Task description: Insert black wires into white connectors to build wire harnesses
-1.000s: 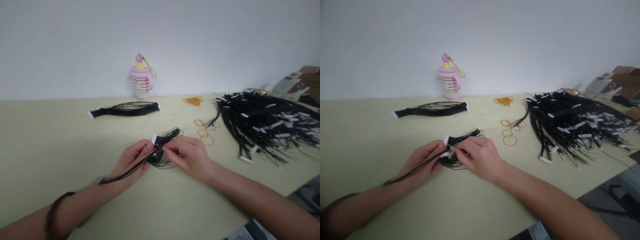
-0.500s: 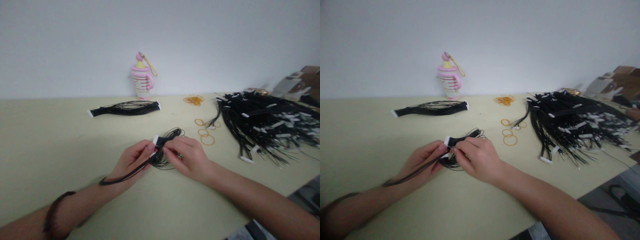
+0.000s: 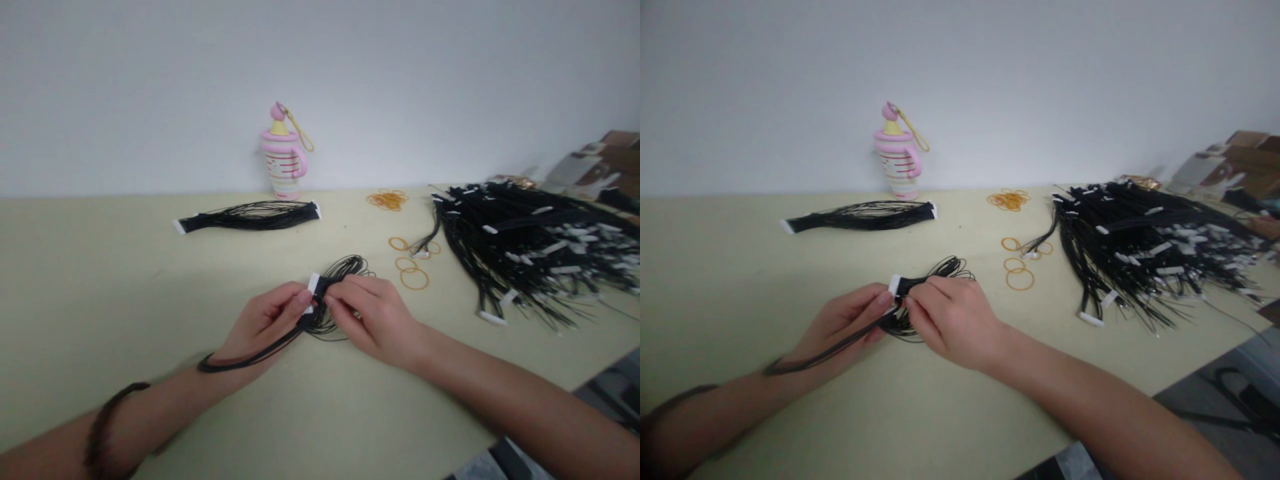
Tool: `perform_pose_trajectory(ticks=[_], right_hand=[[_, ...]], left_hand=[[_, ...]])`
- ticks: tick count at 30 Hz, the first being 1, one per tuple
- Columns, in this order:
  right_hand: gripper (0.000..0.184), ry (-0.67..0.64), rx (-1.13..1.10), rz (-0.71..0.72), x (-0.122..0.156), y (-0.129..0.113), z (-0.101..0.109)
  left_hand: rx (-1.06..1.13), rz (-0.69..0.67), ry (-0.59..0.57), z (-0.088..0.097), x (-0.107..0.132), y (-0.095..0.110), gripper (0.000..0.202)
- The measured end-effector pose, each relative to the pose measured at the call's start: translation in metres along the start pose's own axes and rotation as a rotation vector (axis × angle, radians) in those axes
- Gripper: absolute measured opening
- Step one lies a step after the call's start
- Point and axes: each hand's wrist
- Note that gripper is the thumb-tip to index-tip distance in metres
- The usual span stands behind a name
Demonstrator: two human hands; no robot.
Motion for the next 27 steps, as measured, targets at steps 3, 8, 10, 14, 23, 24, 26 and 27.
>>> perform_pose_trajectory(ticks=[3, 8, 10, 14, 23, 24, 26, 27], right_hand=[[0.024, 0.008, -0.004, 0.010, 0.000, 0.000, -0.002], [0.023, 0.018, -0.003, 0.022, 0.003, 0.002, -0.006], [0.023, 0.026, -0.008, 0.021, 0.004, 0.003, -0.008], [0.021, 0.035, -0.090, -0.008, 0.005, 0.004, -0.011], [0.023, -0.157, -0.658, -0.508, -0.012, 0.027, 0.006], [0.022, -0.192, -0.809, -0.580, -0.013, 0.031, 0.008], [0.019, -0.240, -1.106, -0.693, -0.013, 0.037, 0.009], [0.017, -0.263, -1.225, -0.730, -0.013, 0.039, 0.008]], left_hand=[[-0.048, -0.034, -0.009, 0.000, 0.000, 0.005, 0.025], [-0.189, -0.098, -0.010, 0.002, -0.001, 0.002, 0.026], [-0.233, -0.126, -0.019, 0.003, -0.001, 0.000, 0.025], [-0.228, -0.137, -0.030, 0.003, -0.001, 0.000, 0.025], [0.325, 0.137, 0.435, 0.021, -0.030, -0.009, 0.017], [0.382, 0.132, 0.484, 0.026, -0.033, -0.008, 0.015], [0.471, 0.106, 0.488, 0.034, -0.038, 0.000, 0.011], [0.518, 0.101, 0.468, 0.037, -0.038, 0.005, 0.010]])
Point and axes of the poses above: each hand's wrist, its own x-axis away from the middle knuckle, its own z-axis out of the back of the hand, y = z × x, and after that the axes turned 2 degrees about y, right-handed
